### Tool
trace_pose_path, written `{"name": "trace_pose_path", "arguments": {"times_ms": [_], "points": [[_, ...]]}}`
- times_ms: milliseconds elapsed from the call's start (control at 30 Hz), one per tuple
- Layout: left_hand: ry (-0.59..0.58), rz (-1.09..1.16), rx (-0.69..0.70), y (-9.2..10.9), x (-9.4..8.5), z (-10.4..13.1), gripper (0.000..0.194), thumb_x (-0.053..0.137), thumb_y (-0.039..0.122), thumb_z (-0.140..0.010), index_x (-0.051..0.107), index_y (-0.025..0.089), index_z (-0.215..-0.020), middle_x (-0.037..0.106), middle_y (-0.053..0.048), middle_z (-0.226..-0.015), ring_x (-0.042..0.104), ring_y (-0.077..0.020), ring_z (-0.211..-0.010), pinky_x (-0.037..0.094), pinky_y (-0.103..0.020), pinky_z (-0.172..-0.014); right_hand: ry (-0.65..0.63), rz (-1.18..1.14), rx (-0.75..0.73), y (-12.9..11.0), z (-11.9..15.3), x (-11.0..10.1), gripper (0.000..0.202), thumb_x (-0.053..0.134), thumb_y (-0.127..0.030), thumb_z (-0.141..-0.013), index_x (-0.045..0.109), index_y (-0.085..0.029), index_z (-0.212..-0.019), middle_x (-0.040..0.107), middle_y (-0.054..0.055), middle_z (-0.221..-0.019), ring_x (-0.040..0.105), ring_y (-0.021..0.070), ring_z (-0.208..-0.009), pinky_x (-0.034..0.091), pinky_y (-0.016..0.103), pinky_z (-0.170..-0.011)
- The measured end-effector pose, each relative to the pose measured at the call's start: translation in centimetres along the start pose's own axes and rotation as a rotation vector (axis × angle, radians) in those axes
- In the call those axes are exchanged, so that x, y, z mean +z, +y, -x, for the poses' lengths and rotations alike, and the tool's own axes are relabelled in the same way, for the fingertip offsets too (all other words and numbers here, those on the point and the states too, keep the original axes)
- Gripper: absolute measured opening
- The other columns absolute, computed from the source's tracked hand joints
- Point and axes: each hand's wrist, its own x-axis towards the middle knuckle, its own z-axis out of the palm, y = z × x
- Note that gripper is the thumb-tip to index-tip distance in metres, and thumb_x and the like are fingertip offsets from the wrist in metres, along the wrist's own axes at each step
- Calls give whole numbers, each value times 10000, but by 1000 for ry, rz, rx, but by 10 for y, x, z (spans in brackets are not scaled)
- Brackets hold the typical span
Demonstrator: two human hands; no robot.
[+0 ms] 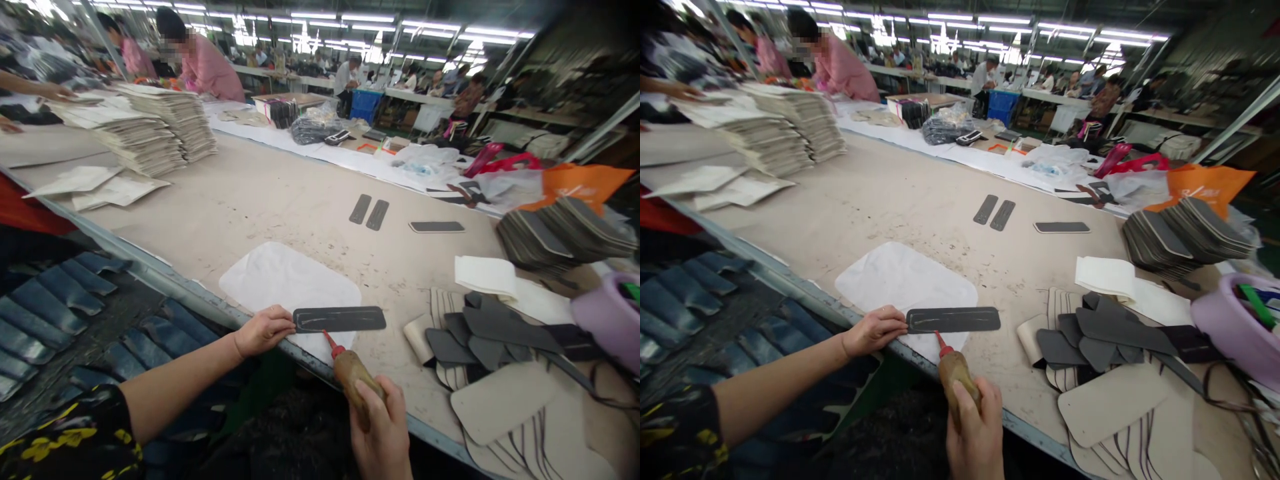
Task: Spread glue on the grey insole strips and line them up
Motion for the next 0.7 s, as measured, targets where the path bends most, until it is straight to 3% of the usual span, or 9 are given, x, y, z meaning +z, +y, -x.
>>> {"name": "trace_pose_path", "arguments": {"times_ms": [300,533,700], "points": [[-12,6,19,-2,-1,-1,144,561,144,-868,676,175,-949,635,-67,-965,583,-136,-894,507,-252,-800,65,284,57,45,3,-22,212,560,-202,-839,564,-185,-1051,449,151,-1082,482,268,-946,524,475,-700],[-25,2,35,0,-4,-3,151,540,144,-877,676,175,-936,634,-71,-947,587,-138,-874,512,-252,-780,153,379,99,65,-10,-18,188,560,-214,-843,585,-158,-1021,452,162,-1094,484,282,-1000,518,479,-752],[-27,14,34,-1,-3,-4,151,542,128,-872,669,176,-937,629,-67,-956,585,-135,-884,509,-247,-782,173,352,119,65,-24,-7,193,565,-232,-848,582,-149,-1021,449,162,-1091,483,267,-995,513,469,-767]]}}
